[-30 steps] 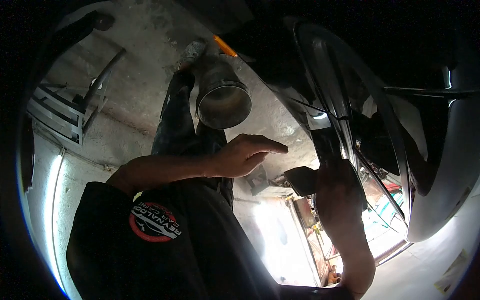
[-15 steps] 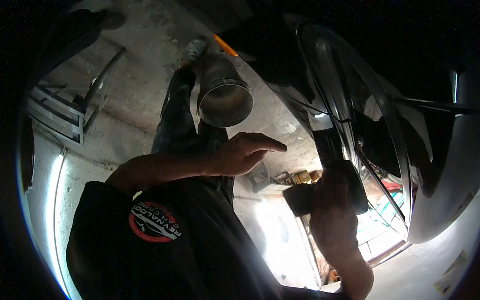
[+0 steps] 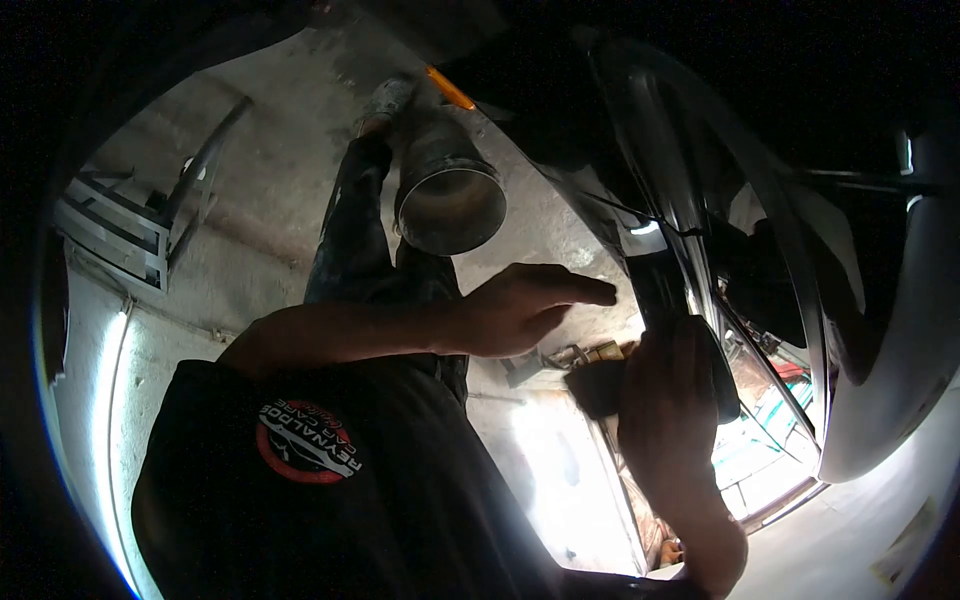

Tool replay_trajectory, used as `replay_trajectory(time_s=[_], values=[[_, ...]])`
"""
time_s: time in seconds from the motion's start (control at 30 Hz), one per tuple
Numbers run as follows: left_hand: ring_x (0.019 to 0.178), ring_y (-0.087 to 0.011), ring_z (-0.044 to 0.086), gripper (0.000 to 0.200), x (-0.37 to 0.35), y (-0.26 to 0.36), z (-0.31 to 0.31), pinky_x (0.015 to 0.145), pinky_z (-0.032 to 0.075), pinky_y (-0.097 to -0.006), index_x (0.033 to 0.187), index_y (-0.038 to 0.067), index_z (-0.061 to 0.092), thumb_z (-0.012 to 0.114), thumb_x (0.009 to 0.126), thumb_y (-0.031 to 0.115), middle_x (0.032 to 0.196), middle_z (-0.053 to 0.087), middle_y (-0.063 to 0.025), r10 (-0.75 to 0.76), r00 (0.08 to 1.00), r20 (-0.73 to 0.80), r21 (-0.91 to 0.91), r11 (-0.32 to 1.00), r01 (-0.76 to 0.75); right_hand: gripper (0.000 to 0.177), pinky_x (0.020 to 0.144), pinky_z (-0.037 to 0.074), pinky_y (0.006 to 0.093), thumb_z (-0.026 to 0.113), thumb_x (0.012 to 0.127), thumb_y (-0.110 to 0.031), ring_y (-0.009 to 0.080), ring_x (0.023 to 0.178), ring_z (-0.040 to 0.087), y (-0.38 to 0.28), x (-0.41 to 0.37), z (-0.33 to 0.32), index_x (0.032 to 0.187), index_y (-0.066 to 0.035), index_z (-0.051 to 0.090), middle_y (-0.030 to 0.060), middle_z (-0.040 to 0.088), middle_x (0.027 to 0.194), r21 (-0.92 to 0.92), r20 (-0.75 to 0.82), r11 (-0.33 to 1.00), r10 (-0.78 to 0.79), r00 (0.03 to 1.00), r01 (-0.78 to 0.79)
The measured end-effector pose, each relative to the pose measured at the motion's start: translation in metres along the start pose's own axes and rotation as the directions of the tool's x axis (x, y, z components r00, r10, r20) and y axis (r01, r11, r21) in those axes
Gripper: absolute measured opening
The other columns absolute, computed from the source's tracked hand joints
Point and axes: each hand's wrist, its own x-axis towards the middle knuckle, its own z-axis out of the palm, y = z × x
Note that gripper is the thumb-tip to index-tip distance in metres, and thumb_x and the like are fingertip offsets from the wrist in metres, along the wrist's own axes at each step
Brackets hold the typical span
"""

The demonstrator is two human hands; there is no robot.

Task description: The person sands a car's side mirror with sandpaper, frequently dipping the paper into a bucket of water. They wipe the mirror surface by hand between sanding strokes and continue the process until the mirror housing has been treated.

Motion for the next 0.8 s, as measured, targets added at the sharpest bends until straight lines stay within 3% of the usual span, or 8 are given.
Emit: replay_trajectory(time_s=[0.03,0.17,0.27,0.43,0.53,0.57,0.7,0.8], values=[[0.116,-0.0319,0.07,0.052,0.005,-0.003,0.008,0.105,0.056,-0.0421,0.143,0.013,0.059,0.056,0.095,-0.009,0.138,0.065,-0.0173,0.086,0.996,-0.022,-0.018,0.996,-0.087,0.048,0.108,0.046,0.0485,0.055,0.088,0.003,0.0466,0.132,0.049,-0.007,-0.008,-0.007,0.135,0.007,0.057,0.0283,0.054,0.139,0.043,-0.026,0.999,-0.001,1.0,0.002],[0.109,-0.0353,0.072,0.071,0.022,0.002,0.04,0.101,0.059,-0.0425,0.159,0.017,0.038,0.054,0.095,-0.009,0.148,0.056,-0.0196,0.099,0.992,0.073,-0.097,0.991,-0.091,0.043,0.11,0.045,0.053,0.061,0.086,-0.003,0.0445,0.133,0.051,-0.022,-0.052,-0.009,0.128,0.006,0.064,0.0203,0.061,0.138,0.096,-0.071,0.995,0.031,0.997,-0.024],[0.089,-0.0388,0.073,0.074,0.026,0.009,0.062,0.077,0.06,-0.0465,0.158,0.016,0.04,0.051,0.089,-0.01,0.131,0.065,-0.0243,0.09,0.996,0.023,-0.02,0.996,-0.09,0.039,0.11,0.046,0.0552,0.067,0.085,-0.011,0.0432,0.13,0.055,-0.028,-0.069,-0.004,0.121,0.005,0.069,0.0181,0.068,0.13,0.124,-0.128,0.988,0.103,0.986,-0.087],[0.132,-0.0389,0.057,0.088,0.011,0.009,0.085,0.104,0.056,-0.04,0.166,0.017,0.01,0.05,0.094,-0.011,0.167,0.025,-0.0219,0.121,0.989,0.084,-0.064,0.991,-0.116,0.036,0.109,0.048,0.0532,0.07,0.09,-0.02,0.0389,0.124,0.063,-0.017,-0.09,0.017,0.117,0.003,0.07,0.0207,0.069,0.128,0.177,-0.267,0.978,0.16,0.95,-0.114],[0.135,-0.0396,0.055,0.092,-0.002,0.013,0.099,0.107,0.055,-0.0404,0.166,0.015,0.005,0.049,0.091,-0.014,0.169,0.017,-0.0221,0.092,0.994,0.052,-0.241,0.967,-0.077,0.035,0.109,0.049,0.0517,0.073,0.09,-0.021,0.0356,0.123,0.065,-0.016,-0.095,0.024,0.115,0.003,0.071,0.0227,0.069,0.128,0.173,-0.3,0.976,0.177,0.937,-0.129],[0.135,-0.0405,0.055,0.095,-0.004,0.012,0.102,0.105,0.056,-0.0394,0.166,0.014,0.003,0.046,0.088,-0.018,0.171,0.006,-0.0217,0.089,0.993,0.075,-0.232,0.97,-0.069,0.036,0.109,0.049,0.0516,0.074,0.089,-0.021,0.035,0.124,0.065,-0.016,-0.097,0.027,0.116,0.003,0.071,0.0231,0.068,0.129,0.169,-0.305,0.977,0.18,0.935,-0.133],[0.132,-0.0424,0.057,0.101,-0.016,0.007,0.113,0.1,0.059,-0.0374,0.167,0.017,-0.001,0.045,0.086,-0.023,0.171,-0.002,-0.022,0.188,0.982,-0.009,-0.224,0.957,-0.186,0.035,0.109,0.049,0.0514,0.071,0.092,-0.018,0.0397,0.127,0.061,-0.012,-0.1,0.041,0.121,0.001,0.07,0.0221,0.067,0.133,0.157,-0.438,0.982,0.168,0.883,-0.109],[0.144,-0.0386,0.044,0.106,-0.021,-0.001,0.12,0.112,0.051,-0.0396,0.166,0.019,-0.001,0.053,0.085,-0.021,0.171,0.009,-0.0184,0.281,0.955,-0.094,-0.149,0.945,-0.293,0.034,0.108,0.051,0.0521,0.067,0.095,-0.013,0.0444,0.13,0.057,-0.006,-0.097,0.062,0.127,0.0,0.069,0.0211,0.065,0.136,0.031,-0.523,0.988,0.143,0.84,-0.149]])
